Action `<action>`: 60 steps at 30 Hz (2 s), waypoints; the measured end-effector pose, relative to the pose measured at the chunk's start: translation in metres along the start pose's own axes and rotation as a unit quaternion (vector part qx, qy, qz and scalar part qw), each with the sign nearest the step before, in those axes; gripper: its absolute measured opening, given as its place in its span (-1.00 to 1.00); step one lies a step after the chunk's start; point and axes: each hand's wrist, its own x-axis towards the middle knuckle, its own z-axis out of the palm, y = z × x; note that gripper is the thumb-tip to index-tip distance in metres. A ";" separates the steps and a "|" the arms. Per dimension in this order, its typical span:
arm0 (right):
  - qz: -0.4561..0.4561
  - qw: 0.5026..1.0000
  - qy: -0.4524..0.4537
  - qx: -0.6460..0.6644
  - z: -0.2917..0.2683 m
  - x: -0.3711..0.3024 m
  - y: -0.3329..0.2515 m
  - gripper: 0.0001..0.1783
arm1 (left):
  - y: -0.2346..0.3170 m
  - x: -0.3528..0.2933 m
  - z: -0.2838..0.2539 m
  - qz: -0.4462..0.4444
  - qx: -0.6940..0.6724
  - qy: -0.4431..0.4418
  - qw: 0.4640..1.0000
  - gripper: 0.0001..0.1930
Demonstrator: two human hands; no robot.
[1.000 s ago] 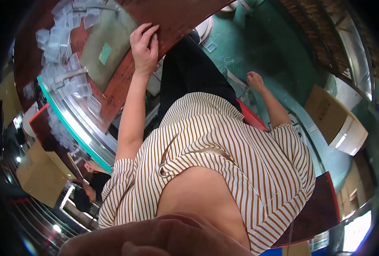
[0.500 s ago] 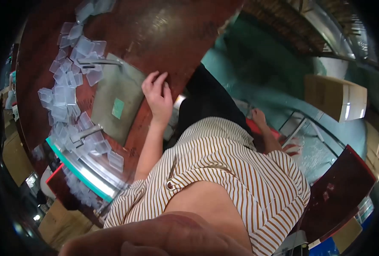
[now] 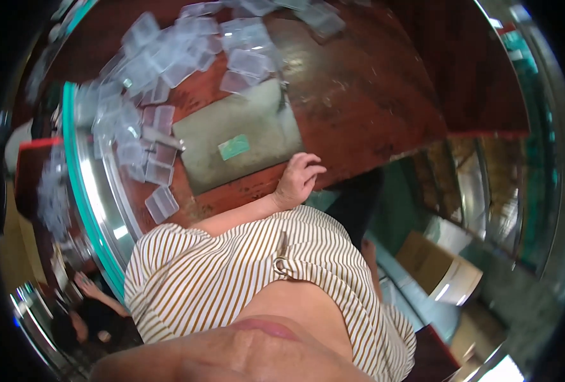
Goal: Packaging green plastic components into transparent plastic containers at a production workstation.
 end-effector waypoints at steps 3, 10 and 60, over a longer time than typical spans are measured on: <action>-0.081 0.996 -0.028 -0.023 -0.035 0.083 -0.010 -0.69 | -0.005 -0.003 0.005 0.004 -0.109 -0.013 0.994 -0.75; -0.199 0.971 -0.117 -0.058 -0.112 0.238 0.006 -0.69 | 0.023 -0.018 0.022 -0.068 0.157 0.079 0.982 -0.74; -0.418 0.776 -0.317 -0.350 0.449 0.428 -0.015 -0.74 | 0.017 -0.298 0.529 -0.667 0.094 0.358 0.647 -0.71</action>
